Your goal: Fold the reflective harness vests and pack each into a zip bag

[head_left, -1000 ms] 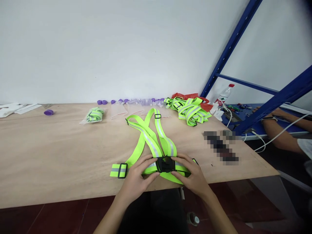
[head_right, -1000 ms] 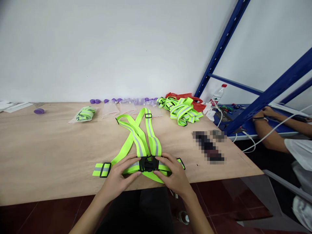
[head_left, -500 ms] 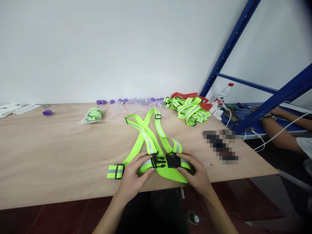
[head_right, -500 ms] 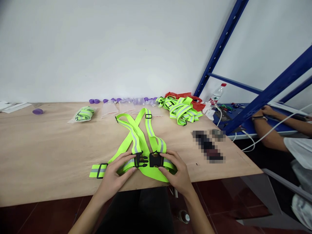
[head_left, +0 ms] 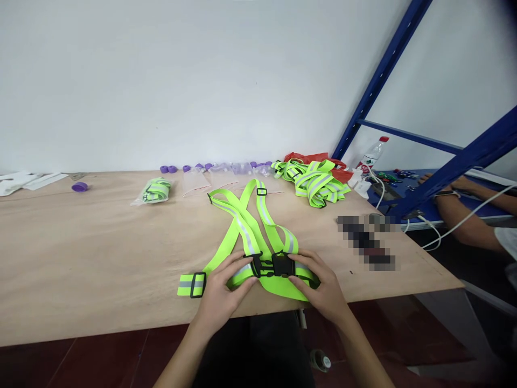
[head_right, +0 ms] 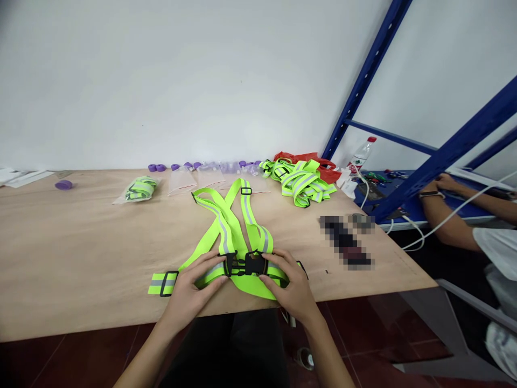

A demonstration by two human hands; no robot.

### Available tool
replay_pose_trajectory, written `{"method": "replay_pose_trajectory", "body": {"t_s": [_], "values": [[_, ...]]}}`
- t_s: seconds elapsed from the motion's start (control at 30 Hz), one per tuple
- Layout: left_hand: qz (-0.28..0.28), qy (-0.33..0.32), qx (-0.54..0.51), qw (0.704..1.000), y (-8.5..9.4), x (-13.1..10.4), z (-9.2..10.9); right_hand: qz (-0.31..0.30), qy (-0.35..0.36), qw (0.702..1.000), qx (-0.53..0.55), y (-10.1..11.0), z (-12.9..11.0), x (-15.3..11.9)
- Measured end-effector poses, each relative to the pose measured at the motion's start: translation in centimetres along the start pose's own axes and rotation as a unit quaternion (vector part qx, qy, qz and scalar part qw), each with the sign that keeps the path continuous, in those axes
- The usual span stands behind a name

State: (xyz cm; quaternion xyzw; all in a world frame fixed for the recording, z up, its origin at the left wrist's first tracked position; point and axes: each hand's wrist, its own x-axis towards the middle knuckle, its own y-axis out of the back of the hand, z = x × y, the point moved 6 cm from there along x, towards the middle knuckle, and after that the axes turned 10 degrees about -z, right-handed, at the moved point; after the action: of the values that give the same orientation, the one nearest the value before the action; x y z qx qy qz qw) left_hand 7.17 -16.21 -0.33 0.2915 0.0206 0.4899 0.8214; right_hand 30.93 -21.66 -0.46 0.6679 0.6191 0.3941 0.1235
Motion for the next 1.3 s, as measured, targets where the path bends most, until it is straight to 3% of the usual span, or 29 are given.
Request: {"method": "replay_pose_trajectory", "body": {"t_s": [0.17,0.6,1.13,1.3], "values": [[0.022,0.021,-0.008,1.000,0.4,0.1,-0.2,0.002,-0.012,1.000,0.009,0.1,0.1,0.1],[-0.017,-0.018,0.002,1.000,-0.2,0.1,0.2,-0.036,-0.015,0.999,0.010,-0.4,0.1,0.2],[-0.035,-0.041,0.071,0.996,-1.5,0.5,0.6,-0.037,0.032,0.998,-0.050,-1.1,-0.4,0.3],[-0.037,-0.052,0.138,0.988,-1.9,0.5,1.2,-0.025,0.044,0.993,-0.102,-1.0,-0.5,0.4]]}}
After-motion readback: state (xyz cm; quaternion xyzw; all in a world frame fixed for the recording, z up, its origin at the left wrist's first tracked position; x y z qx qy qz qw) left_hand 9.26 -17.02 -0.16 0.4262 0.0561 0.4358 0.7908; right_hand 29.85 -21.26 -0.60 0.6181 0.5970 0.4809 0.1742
